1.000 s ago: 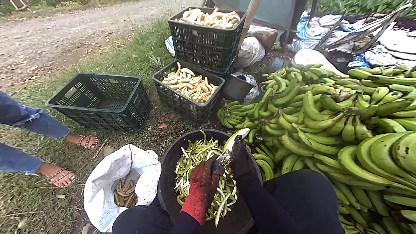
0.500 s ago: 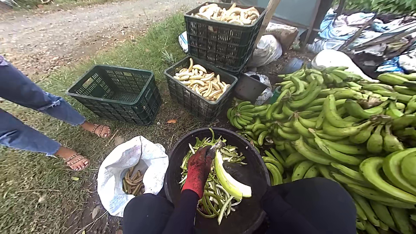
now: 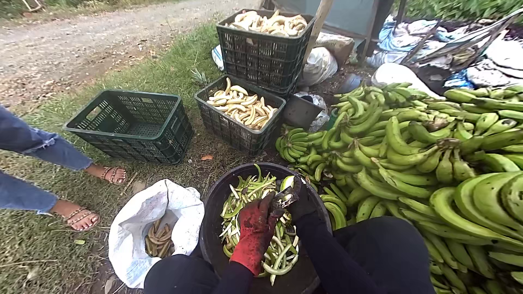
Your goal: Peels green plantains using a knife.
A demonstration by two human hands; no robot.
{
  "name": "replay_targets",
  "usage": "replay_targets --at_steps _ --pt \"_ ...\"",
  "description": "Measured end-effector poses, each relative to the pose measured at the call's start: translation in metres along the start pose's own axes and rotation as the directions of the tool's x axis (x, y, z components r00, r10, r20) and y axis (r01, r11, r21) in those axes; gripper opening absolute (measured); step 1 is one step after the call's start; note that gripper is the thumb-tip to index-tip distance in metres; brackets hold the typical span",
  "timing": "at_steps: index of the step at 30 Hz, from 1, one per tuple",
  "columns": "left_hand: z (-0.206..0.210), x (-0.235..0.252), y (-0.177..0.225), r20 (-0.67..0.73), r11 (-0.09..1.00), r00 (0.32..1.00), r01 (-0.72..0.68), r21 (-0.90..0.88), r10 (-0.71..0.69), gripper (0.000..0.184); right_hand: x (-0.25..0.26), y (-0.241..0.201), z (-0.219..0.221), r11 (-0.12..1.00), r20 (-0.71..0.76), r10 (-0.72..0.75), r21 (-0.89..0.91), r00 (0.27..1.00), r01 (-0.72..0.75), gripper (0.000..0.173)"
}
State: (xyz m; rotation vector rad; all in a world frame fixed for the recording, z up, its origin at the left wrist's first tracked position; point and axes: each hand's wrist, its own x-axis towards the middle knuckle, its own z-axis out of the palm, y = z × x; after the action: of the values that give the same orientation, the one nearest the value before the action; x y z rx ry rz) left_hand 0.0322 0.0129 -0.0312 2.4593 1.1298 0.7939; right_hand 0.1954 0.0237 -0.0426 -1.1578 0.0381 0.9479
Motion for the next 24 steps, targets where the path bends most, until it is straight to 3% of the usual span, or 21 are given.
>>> replay_targets --at_steps 3,5,6,8,11,12,13,15,17,18,20,22,23,24 --pt "-0.008 0.008 -0.003 0.057 0.991 0.991 0.127 -0.034 -0.125 0.044 -0.035 -0.001 0.009 0.916 -0.017 -0.164 -0.374 0.986 0.146 0.049" --pt "-0.009 0.018 -0.014 0.139 0.963 0.962 0.249 -0.100 -0.234 0.041 -0.029 0.013 0.003 0.826 0.180 -0.229 -0.484 0.957 0.288 0.043" --pt "-0.009 0.023 -0.023 0.177 0.945 0.945 0.301 -0.132 -0.276 0.040 -0.029 0.017 -0.004 0.798 0.326 -0.179 -0.504 0.928 0.331 0.044" --pt "-0.009 0.029 -0.041 0.220 0.922 0.925 0.350 -0.168 -0.311 0.041 -0.035 0.013 -0.019 0.752 0.550 0.055 -0.572 0.834 0.328 0.049" --pt "-0.010 0.030 -0.060 0.379 0.869 0.848 0.461 -0.181 -0.371 0.044 -0.042 0.003 -0.031 0.653 0.611 0.452 -0.723 0.649 0.226 0.052" --pt "-0.008 0.029 -0.061 0.392 0.869 0.834 0.473 -0.144 -0.389 0.046 -0.043 0.000 -0.033 0.630 0.603 0.527 -0.750 0.599 0.201 0.053" --pt "-0.006 0.028 -0.059 0.384 0.878 0.832 0.469 -0.101 -0.400 0.048 -0.043 0.000 -0.036 0.646 0.592 0.545 -0.748 0.594 0.154 0.052" --pt "-0.005 0.024 -0.049 0.339 0.883 0.858 0.450 -0.132 -0.386 0.049 -0.034 0.005 -0.045 0.782 0.553 0.479 -0.622 0.682 -0.044 0.044" --pt "-0.005 0.018 -0.035 0.264 0.931 0.928 0.317 -0.181 -0.265 0.045 -0.028 0.003 -0.044 0.882 0.453 0.395 -0.431 0.799 -0.192 0.048" --pt "-0.005 0.013 -0.027 0.220 0.959 0.960 0.214 -0.188 -0.171 0.042 -0.025 0.002 -0.043 0.920 0.424 0.335 -0.338 0.841 -0.196 0.054" --pt "-0.006 0.002 -0.014 0.134 0.986 0.990 -0.015 -0.165 0.038 0.039 -0.037 -0.013 -0.030 0.973 0.315 0.181 -0.192 0.932 -0.124 0.047" --pt "-0.006 -0.005 -0.006 0.116 0.981 0.977 -0.169 -0.090 0.179 0.042 -0.069 -0.058 0.005 0.966 0.127 0.249 -0.100 0.960 -0.238 0.042" --pt "-0.005 -0.008 -0.004 0.119 0.976 0.970 -0.208 -0.057 0.213 0.042 -0.075 -0.070 0.012 0.951 0.103 0.309 -0.040 0.945 -0.306 0.042" --pt "-0.005 -0.010 -0.004 0.121 0.973 0.966 -0.228 -0.034 0.230 0.043 -0.069 -0.069 0.007 0.940 0.185 0.331 0.017 0.925 -0.340 0.043"
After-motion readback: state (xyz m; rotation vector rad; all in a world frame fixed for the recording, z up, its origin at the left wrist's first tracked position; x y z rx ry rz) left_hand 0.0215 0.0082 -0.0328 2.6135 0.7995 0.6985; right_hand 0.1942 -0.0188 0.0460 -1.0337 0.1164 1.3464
